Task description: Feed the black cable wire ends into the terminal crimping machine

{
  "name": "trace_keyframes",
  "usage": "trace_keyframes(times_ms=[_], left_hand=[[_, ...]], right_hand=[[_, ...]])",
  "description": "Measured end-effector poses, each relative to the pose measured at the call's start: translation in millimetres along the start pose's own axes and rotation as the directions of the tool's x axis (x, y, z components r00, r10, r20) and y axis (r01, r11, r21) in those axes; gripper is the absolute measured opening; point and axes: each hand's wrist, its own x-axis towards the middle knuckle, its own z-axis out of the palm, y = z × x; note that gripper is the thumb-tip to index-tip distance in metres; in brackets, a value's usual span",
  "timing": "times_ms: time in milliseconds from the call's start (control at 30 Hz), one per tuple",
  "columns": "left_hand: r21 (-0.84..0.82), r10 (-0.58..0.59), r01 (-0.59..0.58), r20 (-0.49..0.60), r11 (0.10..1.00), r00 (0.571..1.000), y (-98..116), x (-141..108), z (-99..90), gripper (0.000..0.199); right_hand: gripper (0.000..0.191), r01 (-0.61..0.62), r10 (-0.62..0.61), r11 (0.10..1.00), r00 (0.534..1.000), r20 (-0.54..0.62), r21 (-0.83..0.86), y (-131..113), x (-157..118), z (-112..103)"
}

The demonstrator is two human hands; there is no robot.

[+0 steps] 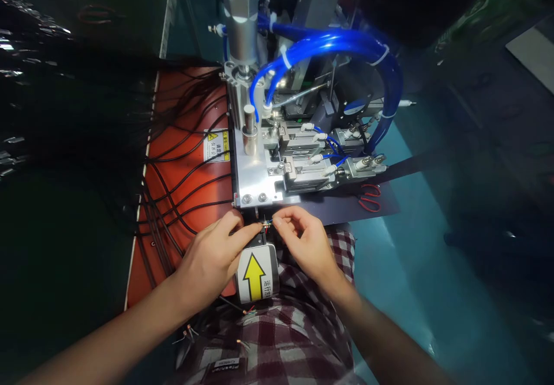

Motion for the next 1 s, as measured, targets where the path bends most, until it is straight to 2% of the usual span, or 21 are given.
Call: trace_keyframes(times_ms=[200,300,433,667,800,933,1000], left_hand=[[0.009,0.005,-0.005,-0.013,1.0,1.0,2.1,0.0,-2.4,0.03],[0.013,0.006,-0.006,-0.014,1.0,1.0,1.9,0.3,-2.1,0.03],[0.014,0.012,-0.011,-0.02,1.0,1.0,0.9,-0.1,-0.6,0.029],[0.026,0.055,-0.054,-0.038,0.998,0.998,-0.3,0.1,-0.5,0.029],[0.021,0.047,-0.046,-0.032,0.999,0.998,-0.6,0.1,-1.3,0.026],[0.027,0.037,-0.036,-0.016,0.999,0.999,-0.8,0.0,-1.1,0.024],[0.029,0.037,-0.037,-0.012,0.999,0.999,-1.1,0.1,-1.0,0.024]], right_hand=[[0.012,0.175,-0.184,0.968,0.982,-0.034,-0.181,-2.5,-3.3,7.0],[0.013,0.211,-0.224,0.953,0.974,-0.035,-0.217,-3.5,-5.1,7.9],[0.015,0.158,-0.166,0.967,0.986,-0.022,-0.2,-1.8,-5.0,8.8],[0.017,-0.011,0.01,0.995,1.0,-0.007,-0.098,9.4,-1.5,3.9],[0.016,0.007,-0.017,0.986,0.998,-0.06,-0.166,2.4,-3.3,-0.4],[0.017,0.036,-0.038,0.981,0.999,-0.004,-0.191,-6.7,-3.2,7.5],[0.016,0.02,-0.023,0.986,1.0,-0.017,-0.165,-7.0,-1.8,13.4]])
